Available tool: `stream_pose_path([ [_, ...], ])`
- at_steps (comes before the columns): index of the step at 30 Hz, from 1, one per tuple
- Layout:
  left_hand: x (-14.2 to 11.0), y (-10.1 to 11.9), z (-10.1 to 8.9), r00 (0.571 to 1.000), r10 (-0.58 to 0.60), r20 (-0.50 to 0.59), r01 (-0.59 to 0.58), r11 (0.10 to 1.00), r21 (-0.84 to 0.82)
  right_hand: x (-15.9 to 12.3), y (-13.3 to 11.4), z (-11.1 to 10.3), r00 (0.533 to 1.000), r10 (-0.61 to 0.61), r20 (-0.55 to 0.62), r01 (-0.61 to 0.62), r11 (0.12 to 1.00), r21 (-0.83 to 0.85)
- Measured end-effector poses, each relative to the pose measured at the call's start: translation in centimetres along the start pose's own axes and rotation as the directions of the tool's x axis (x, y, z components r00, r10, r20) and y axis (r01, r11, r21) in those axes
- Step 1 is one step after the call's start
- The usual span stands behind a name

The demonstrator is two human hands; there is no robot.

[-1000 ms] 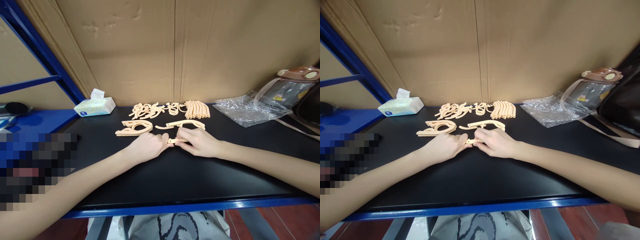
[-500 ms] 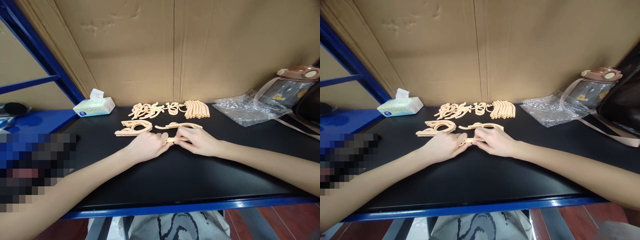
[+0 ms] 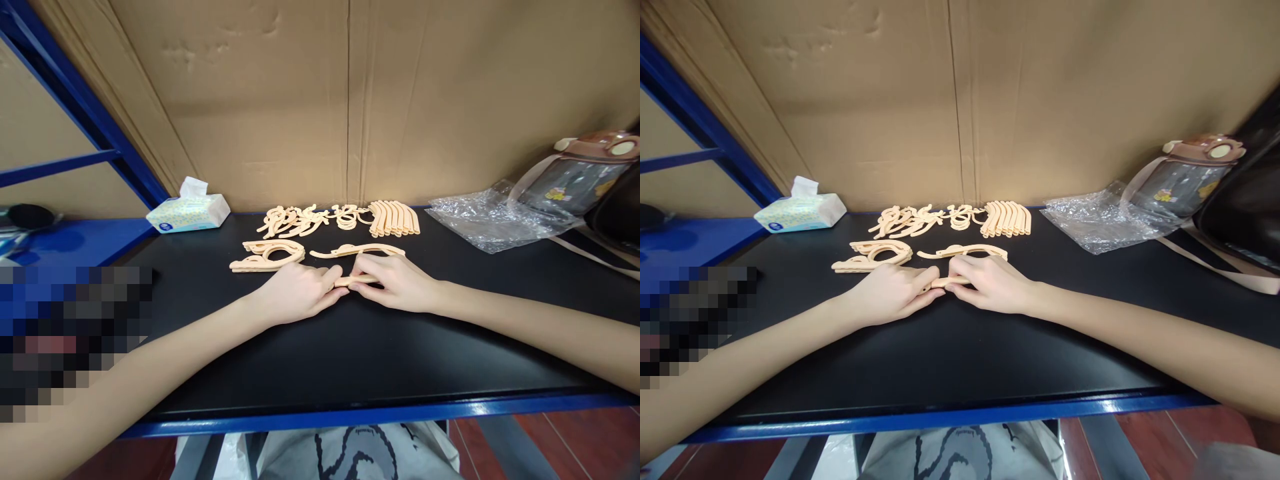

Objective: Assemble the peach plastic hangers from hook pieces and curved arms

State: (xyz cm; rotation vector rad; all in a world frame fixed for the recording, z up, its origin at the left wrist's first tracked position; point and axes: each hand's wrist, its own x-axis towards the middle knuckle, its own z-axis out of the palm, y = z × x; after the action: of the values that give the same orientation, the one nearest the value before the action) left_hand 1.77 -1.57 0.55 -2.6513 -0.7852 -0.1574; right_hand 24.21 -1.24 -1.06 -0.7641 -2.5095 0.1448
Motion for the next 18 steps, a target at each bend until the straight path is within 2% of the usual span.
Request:
stream_pose_path([
  [6, -0.09, 0.01, 0.17, 0.996, 0.054, -0.069, -0.053, 0.998, 0.014, 0.04, -0.21, -0.01, 1.000, 0.019, 0.010, -0.018, 0.999, -0.040],
  [18, 0.12, 0.15, -0.26, 0.993, 0.075, -0.086, -0.076, 0.997, -0.009, 0.12, 0.08, 0.09, 0.999, 0.011, 0.035, -0.010, 0.999, -0.046],
])
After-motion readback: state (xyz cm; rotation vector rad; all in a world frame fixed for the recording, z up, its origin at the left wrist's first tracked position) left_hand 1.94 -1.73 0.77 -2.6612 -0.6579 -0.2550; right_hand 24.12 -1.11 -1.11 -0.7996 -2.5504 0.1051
